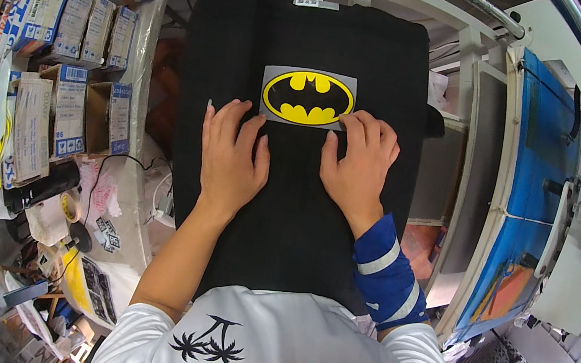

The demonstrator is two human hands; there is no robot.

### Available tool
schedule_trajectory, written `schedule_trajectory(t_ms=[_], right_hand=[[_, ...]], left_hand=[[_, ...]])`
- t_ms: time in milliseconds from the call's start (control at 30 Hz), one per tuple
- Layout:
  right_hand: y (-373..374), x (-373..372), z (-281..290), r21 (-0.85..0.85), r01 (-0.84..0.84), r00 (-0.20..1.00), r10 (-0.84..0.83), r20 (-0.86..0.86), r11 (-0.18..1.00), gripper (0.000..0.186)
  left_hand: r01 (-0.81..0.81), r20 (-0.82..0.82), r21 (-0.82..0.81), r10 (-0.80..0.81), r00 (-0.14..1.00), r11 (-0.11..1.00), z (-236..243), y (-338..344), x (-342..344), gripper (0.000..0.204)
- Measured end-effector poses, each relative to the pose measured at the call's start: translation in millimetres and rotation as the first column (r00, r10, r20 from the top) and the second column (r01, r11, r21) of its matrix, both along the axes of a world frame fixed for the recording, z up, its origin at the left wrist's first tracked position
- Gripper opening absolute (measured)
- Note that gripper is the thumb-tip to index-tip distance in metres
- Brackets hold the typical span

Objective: The person places Batman and DC Comics transfer designs onto black t-shirts, aligns them on a heat press, and operates the machine to apply the graphics. The person handles multiple shirts and transfers, flipping shirts and repositioning materials between presses.

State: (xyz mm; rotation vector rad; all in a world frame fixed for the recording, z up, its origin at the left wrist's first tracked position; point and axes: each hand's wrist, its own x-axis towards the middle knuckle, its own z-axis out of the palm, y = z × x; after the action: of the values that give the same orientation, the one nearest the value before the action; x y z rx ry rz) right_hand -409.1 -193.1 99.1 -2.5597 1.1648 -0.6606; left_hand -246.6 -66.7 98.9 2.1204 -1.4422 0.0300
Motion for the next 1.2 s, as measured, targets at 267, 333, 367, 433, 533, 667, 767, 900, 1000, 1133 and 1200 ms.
schedule_trajectory(t_ms=[267, 333, 367, 433, 533, 667, 767, 900, 1000, 1133, 1200], right_hand=[[-9, 8, 6, 0.065, 0.057, 0.993, -0.063, 0.095, 0.996, 0.033], [-8, -1, 9, 0.079, 0.073, 0.983, -0.085, 0.164, 0.994, 0.03], [-9, -7, 12, 0.077, 0.048, 0.98, -0.062, 0.19, 0.996, 0.028], [1, -29, 19, 0.099, 0.001, 0.975, -0.023, 0.221, 0.995, 0.026], [26, -66, 46, 0.02, -0.061, 0.956, 0.052, 0.289, 0.998, 0.016], [50, -145, 105, -0.087, 0.084, 0.973, -0.062, 0.224, 0.993, 0.013], [51, -230, 137, -0.241, 0.331, 0.926, -0.265, 0.27, 0.912, 0.012], [43, -366, 174, -0.528, 0.672, 0.727, -0.601, 0.333, 0.52, 0.015], [32, -434, 197, -0.528, 0.724, 0.616, -0.762, 0.202, 0.445, 0.04], [3, -481, 179, -0.357, 0.702, 0.601, -0.781, -0.168, 0.617, 0.067], [7, -456, 172, -0.461, 0.702, 0.526, -0.831, -0.179, 0.543, 0.067]], left_hand=[[0.023, -0.125, -0.141, -0.041, 0.991, 0.99, 10, 0, 1, 0.025], [0.063, -0.289, -0.296, -0.152, 0.945, 0.953, 34, 4, -3, 0.023], [0.134, -0.275, -0.423, -0.268, 0.923, 0.896, 58, 13, -9, 0.023], [0.334, -0.21, -0.601, -0.547, 0.81, 0.726, 141, 30, -26, 0.029], [0.377, -0.145, -0.628, -0.578, 0.803, 0.681, 244, 91, -59, 0.02], [0.54, 0.107, -0.714, -0.692, 0.714, 0.446, 288, 123, -85, 0.019], [0.58, 0.196, -0.731, -0.704, 0.683, 0.36, 299, 146, -102, 0.019], [0.619, 0.275, -0.74, -0.722, 0.635, 0.262, 306, 169, -128, 0.019], [0.63, 0.314, -0.751, -0.733, 0.603, 0.197, 309, 185, -137, 0.019], [0.645, 0.338, -0.752, -0.76, 0.556, 0.136, 307, 195, -159, 0.02], [0.648, 0.328, -0.749, -0.773, 0.544, 0.139, 299, 199, -170, 0.02]])
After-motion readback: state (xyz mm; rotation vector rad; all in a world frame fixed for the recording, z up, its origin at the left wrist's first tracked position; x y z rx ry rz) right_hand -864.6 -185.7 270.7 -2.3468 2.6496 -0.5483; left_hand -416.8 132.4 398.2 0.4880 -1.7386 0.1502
